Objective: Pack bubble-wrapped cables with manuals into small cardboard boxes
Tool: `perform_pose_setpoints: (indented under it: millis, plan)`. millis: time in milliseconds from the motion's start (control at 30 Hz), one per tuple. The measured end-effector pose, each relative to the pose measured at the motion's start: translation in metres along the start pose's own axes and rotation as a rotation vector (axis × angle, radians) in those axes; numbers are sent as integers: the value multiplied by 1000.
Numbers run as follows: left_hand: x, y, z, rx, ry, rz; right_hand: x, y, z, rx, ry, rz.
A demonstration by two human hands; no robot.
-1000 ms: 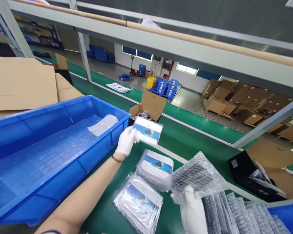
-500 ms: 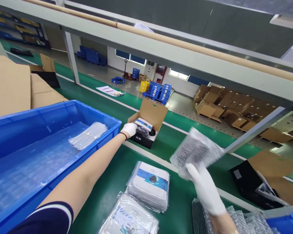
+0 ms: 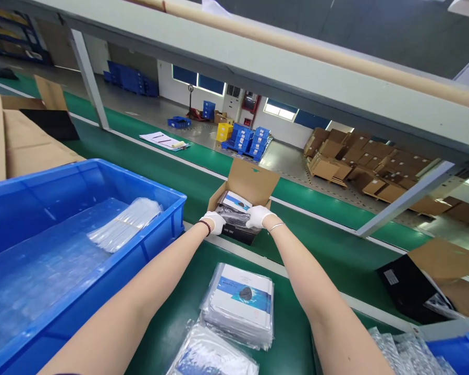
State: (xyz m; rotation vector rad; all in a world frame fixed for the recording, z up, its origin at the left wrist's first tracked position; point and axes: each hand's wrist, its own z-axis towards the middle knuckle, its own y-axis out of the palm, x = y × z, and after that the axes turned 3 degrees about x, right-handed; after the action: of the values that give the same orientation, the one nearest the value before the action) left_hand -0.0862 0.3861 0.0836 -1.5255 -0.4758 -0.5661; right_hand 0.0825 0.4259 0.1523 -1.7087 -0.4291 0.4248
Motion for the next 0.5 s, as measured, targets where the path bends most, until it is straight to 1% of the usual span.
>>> perform_pose_setpoints:
  millis: [67, 100, 133, 200, 267, 367, 433, 500]
  plan:
    - [1, 6, -1, -76, -5, 166, 8, 0, 8, -85, 11, -61]
    - [2, 10, -3, -96, 6, 233, 10, 1, 12, -117, 14, -83]
    - [3, 14, -5, -103, 27, 289, 10, 2, 17, -141, 15, -96]
    - [5, 21, -10, -77, 88, 372, 9, 9, 24, -171, 14, -105]
    - [9, 27, -18, -11, 145, 415, 7, 19, 27, -186, 12, -101]
    - [18, 31, -27, 79, 199, 416, 12, 34, 23, -191, 12, -88]
    - [26, 31, -29, 58, 255, 402, 19, 41, 15, -182, 15, -72]
    - [37, 32, -27, -14, 302, 400, 28, 43, 6, -154, 28, -51]
